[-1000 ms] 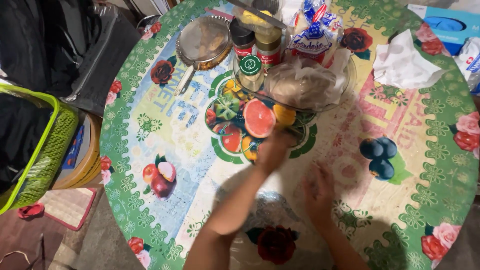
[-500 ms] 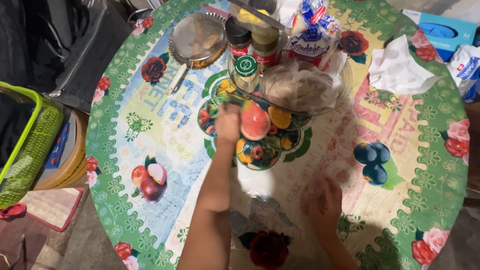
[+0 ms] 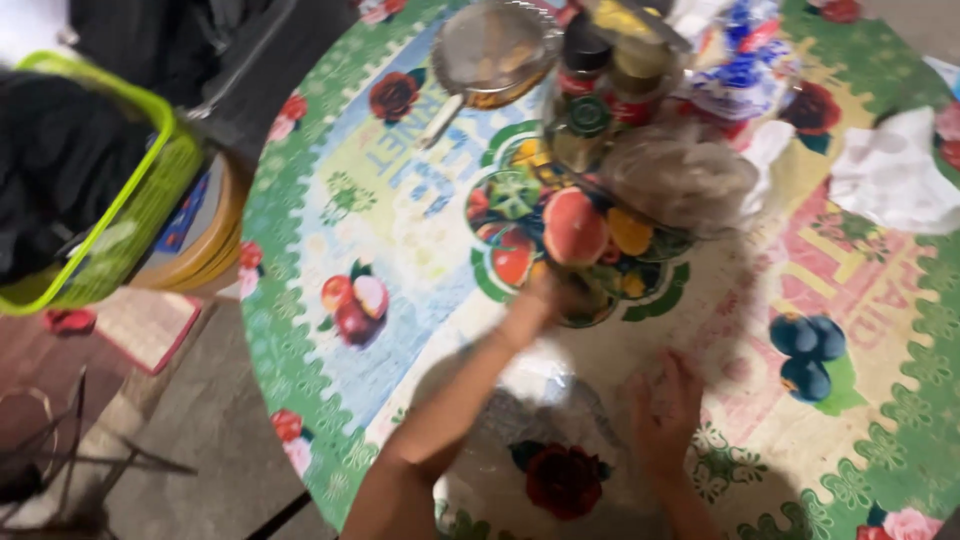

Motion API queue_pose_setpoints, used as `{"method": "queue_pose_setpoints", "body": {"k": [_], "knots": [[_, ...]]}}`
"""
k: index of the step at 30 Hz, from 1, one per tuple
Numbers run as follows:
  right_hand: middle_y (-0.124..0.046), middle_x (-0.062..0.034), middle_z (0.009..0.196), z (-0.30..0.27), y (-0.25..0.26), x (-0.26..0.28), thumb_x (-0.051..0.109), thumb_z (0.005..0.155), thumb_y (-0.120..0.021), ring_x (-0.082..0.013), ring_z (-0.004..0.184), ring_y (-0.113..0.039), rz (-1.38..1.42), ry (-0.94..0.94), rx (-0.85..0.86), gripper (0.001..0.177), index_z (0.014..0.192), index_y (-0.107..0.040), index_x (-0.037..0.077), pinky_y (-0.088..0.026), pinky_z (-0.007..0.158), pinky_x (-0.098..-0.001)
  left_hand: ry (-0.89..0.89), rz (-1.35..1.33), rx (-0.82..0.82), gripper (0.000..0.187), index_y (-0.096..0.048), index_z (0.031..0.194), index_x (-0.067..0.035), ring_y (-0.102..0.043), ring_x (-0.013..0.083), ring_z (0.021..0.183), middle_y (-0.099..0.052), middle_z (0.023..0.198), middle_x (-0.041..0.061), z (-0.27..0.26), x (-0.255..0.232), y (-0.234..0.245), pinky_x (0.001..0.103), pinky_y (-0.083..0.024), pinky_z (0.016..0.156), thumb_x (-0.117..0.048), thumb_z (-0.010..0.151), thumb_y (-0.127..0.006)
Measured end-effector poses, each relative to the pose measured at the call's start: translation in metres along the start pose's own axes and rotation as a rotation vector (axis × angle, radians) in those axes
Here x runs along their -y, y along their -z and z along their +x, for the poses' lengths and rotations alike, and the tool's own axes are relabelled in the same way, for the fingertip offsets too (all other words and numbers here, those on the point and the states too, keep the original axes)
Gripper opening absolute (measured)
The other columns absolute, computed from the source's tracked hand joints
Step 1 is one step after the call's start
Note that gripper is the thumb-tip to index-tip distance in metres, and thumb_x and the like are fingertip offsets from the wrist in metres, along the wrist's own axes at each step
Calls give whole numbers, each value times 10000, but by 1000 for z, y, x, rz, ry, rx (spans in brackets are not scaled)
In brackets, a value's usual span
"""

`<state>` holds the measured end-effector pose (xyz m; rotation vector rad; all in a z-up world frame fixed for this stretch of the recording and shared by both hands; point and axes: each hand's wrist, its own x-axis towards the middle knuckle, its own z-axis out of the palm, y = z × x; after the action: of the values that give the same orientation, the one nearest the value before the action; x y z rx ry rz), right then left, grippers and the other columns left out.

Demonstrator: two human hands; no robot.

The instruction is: Cleaning a round dining table with a sponge.

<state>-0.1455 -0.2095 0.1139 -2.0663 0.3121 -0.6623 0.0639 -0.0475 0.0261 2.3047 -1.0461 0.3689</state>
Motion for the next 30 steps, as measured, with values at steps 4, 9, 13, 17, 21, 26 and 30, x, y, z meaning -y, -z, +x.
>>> {"method": "queue_pose_setpoints", "body": {"k": [4, 9, 13, 17, 21, 26, 30], "knots": [[-508, -200, 1437, -10, -2, 0, 203, 1012, -648, -350, 1334, -499, 26, 97, 28, 438, 1385, -582, -17, -405, 1133, -412, 378, -8, -213, 332, -711, 1135, -67, -650, 328, 1105, -664, 1156, 169, -41, 129, 66, 397, -547, 963, 22, 873, -528], [-539, -187, 1421, -30, -15, 23, 185, 1017, -638, -352, 1303, -525, -15, 53, 113, 382, 1349, -619, -3, -440, 1081, -433, 485, 212, -105, 218, -686, 1015, -44, -639, 383, 983, -658, 1003, 206, -74, 104, 23, 493, -511, 861, -16, 857, -539], [-570, -185, 1377, -38, -24, 40, 183, 978, -660, -349, 1222, -544, -41, 80, 176, 385, 1318, -635, 6, -461, 997, -439, 993, -1077, 91, 407, -709, 1086, -128, -605, 376, 810, -679, 995, 182, -117, -66, 61, 450, -493, 751, -281, 1124, -334], [-570, -185, 1378, -43, -19, 57, 185, 981, -666, -365, 1297, -533, -17, 218, 185, 377, 1314, -632, 11, -453, 1063, -449, -118, 73, -24, 266, -688, 1101, -83, -627, 342, 1195, -656, 1159, 121, -157, -36, 81, 435, -560, 970, -88, 843, -620], [-581, -181, 1366, -58, -11, 61, 189, 975, -677, -358, 1300, -545, -24, 273, 175, 373, 1300, -648, 9, -444, 1101, -454, 486, 160, -139, 297, -730, 1055, -66, -668, 336, 1032, -698, 1079, 166, -165, 90, 134, 436, -555, 880, 17, 833, -552], [-582, -188, 1357, -80, -4, 65, 188, 952, -696, -360, 1283, -545, -26, 215, 185, 394, 1286, -648, -14, -439, 1075, -444, 596, 292, -195, 235, -731, 984, -49, -643, 376, 1024, -685, 1028, 182, -163, 71, 140, 468, -538, 861, 2, 837, -555], [-579, -184, 1340, -88, -7, 70, 176, 941, -698, -347, 1271, -564, -1, 209, 210, 372, 1259, -653, -12, -443, 1087, -424, 216, 113, 78, 256, -683, 996, -22, -615, 362, 1110, -658, 1092, 195, -189, -40, 106, 435, -541, 922, 30, 754, -614]]}}
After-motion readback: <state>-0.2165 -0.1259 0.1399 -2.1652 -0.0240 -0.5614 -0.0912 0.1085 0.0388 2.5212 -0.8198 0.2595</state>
